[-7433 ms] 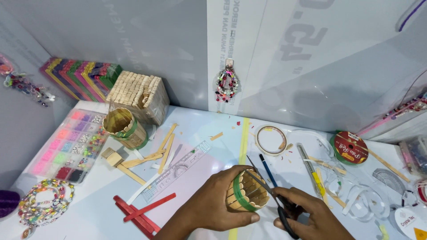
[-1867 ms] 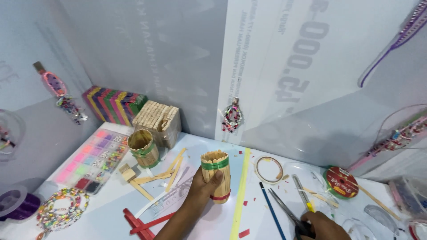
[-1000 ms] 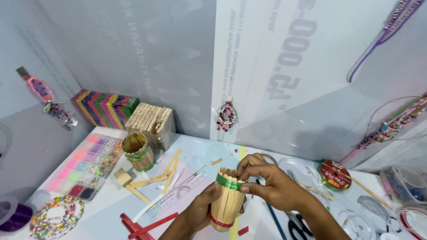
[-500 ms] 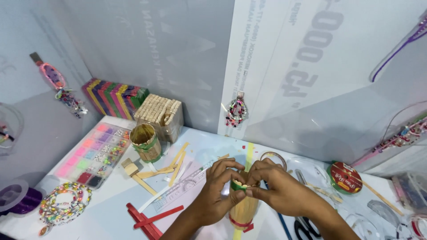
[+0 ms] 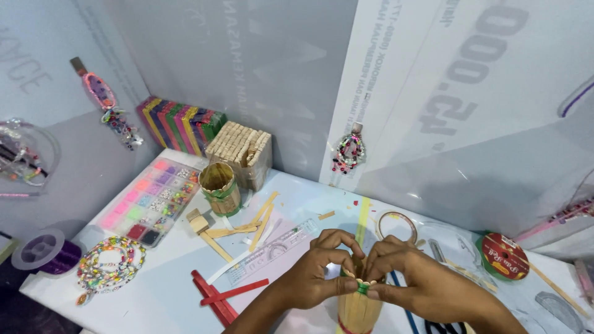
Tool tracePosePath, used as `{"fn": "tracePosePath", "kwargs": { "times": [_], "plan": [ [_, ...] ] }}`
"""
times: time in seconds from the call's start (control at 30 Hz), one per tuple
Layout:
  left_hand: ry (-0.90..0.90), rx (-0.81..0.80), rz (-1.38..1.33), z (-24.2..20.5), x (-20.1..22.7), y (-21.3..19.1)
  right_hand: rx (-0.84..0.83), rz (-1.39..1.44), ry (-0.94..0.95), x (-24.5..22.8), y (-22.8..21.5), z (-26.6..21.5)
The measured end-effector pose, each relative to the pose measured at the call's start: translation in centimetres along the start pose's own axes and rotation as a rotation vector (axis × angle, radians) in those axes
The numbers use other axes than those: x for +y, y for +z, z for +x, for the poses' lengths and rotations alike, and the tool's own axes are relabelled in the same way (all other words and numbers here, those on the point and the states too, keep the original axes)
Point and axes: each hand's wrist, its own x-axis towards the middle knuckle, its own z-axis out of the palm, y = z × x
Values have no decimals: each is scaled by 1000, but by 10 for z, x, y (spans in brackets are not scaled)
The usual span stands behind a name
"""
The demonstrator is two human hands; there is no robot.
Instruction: Assembling a decorative structure by gluing thin wooden sticks onto a cylindrical base.
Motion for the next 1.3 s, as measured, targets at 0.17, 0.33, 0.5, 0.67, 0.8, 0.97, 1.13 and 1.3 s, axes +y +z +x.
{"fn": "tracePosePath", "kwargs": {
  "times": [0.17, 0.33, 0.5, 0.67, 0.8, 0.97, 1.13, 1.3],
  "plan": [
    [-9, -21, 13, -1, -5, 2, -46, -17, 13, 5, -3, -4],
    [-58, -50, 93, -2, 5, 2, -13, 8, 54, 8, 5, -1],
    [-37, -91, 62, -4, -8, 3, -77, -18, -43, 5, 5, -1],
    [-55, -122, -9, -1, -3, -3, -116, -10, -71, 5, -4, -2],
    [-11, -72, -9, 4, 9, -5, -57, 11, -53, 9, -5, 0],
    [-71, -58, 33, 4, 8, -2, -51, -29, -106, 7, 1, -2],
    [-40, -79, 55, 2, 11, -6, -67, -134, -139, -10, 0, -11],
    [-96, 42, 89, 6, 38, -11, 318, -441, -460, -10, 17, -27]
  ]
}}
